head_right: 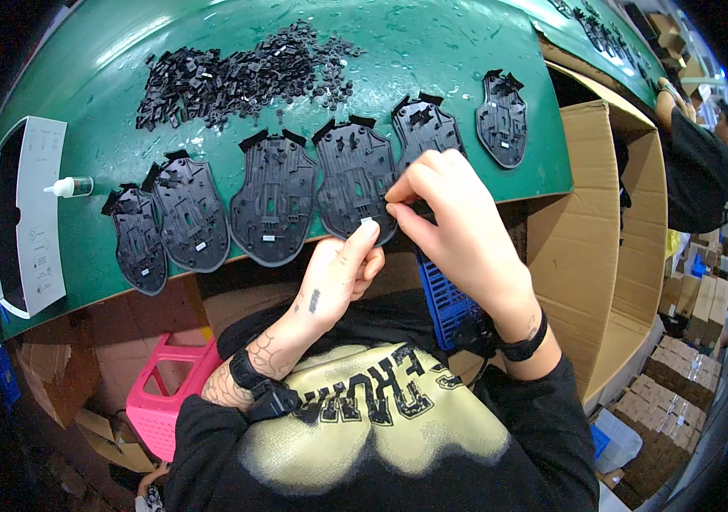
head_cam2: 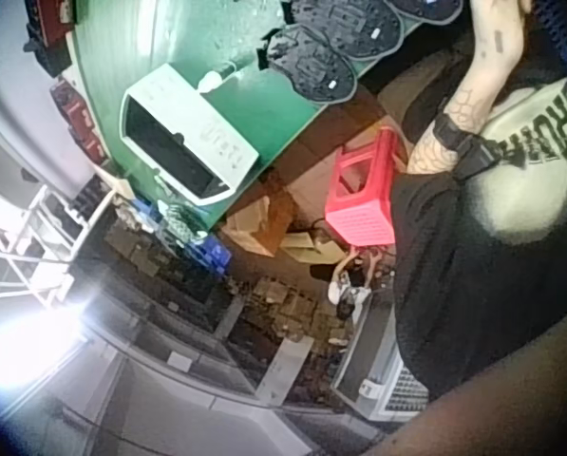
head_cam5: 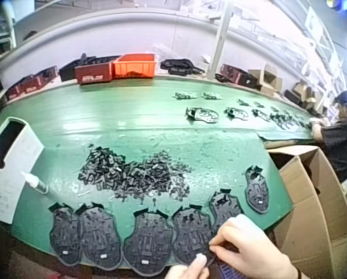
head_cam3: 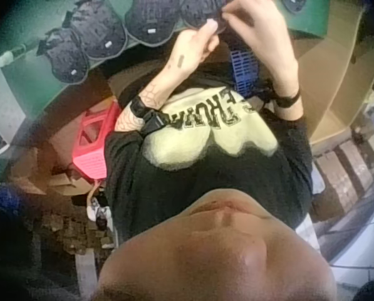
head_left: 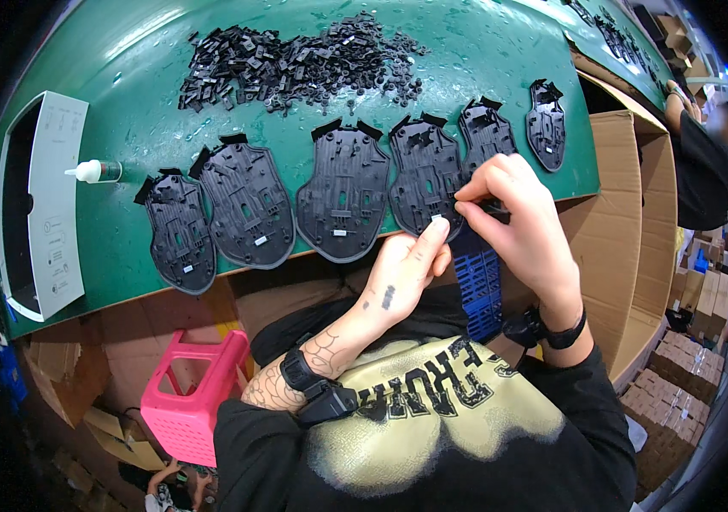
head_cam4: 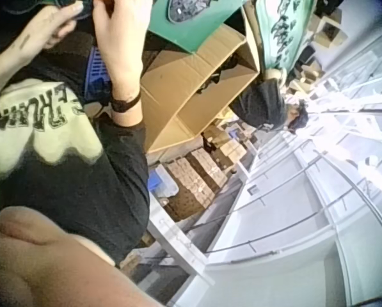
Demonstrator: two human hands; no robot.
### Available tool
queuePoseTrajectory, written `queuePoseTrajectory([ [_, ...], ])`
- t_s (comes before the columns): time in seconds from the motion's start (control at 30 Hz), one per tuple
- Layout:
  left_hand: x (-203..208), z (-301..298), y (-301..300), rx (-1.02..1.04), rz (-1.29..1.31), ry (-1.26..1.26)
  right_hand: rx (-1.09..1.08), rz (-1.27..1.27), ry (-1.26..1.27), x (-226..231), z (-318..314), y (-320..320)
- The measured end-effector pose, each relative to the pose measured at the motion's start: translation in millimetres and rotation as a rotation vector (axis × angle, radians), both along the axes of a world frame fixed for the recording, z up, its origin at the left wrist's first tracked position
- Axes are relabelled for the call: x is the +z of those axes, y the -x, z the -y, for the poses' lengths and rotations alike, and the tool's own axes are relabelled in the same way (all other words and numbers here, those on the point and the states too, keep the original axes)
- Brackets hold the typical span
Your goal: The person assembles electronic components on a green workbench. They pick up black plastic casings and small black parts, apply glue from a white bottle to the casings, and attach the parts. The person handles the items one at a time, placing finished units on the table and retrieving new casings from a cardboard box.
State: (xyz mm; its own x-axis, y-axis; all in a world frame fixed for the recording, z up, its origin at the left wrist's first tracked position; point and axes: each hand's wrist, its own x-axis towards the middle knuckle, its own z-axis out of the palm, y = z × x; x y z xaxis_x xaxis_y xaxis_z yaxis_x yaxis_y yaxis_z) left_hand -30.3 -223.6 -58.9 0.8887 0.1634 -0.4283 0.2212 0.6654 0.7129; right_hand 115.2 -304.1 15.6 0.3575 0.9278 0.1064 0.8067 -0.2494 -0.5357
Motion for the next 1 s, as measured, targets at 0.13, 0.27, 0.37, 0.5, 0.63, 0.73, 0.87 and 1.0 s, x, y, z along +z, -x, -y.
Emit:
queuePoseTrajectory([
  [0.13, 2.5, -1.4, -0.5, -0.016, -0.025, 0.043, 0.080, -0.008, 0.146, 13.9, -12.4, -4.6],
  [0.27, -0.5, -9.4, 6.6, -0.205, -0.010, 0.138, 0.121, 0.086, 0.003, 11.3, -9.3, -9.2],
  [0.37, -8.1, -8.5, 22.3, -0.320, 0.065, 0.544, -0.015, -0.048, -0.103, 22.2, 9.0, 5.8],
  [0.5, -4.8, -3.9, 38.8, -0.217, 0.101, 0.802, 0.056, -0.153, -0.061, 24.7, 34.3, 34.0],
  [0.63, 2.9, -4.2, 42.7, -0.112, 0.077, 0.930, 0.164, -0.118, -0.032, 6.7, 45.1, 52.3],
  [0.73, 3.8, -5.9, 44.4, -0.136, 0.167, 0.933, 0.204, -0.093, -0.032, 3.5, 40.8, 57.0],
  [0.87, 13.8, -8.5, 46.7, -0.107, 0.173, 0.925, 0.248, -0.101, -0.003, -0.4, 36.5, 58.6],
  [1.0, 7.0, -7.2, 52.6, -0.116, 0.155, 0.912, 0.280, -0.192, 0.044, 2.1, 29.1, 58.5],
])
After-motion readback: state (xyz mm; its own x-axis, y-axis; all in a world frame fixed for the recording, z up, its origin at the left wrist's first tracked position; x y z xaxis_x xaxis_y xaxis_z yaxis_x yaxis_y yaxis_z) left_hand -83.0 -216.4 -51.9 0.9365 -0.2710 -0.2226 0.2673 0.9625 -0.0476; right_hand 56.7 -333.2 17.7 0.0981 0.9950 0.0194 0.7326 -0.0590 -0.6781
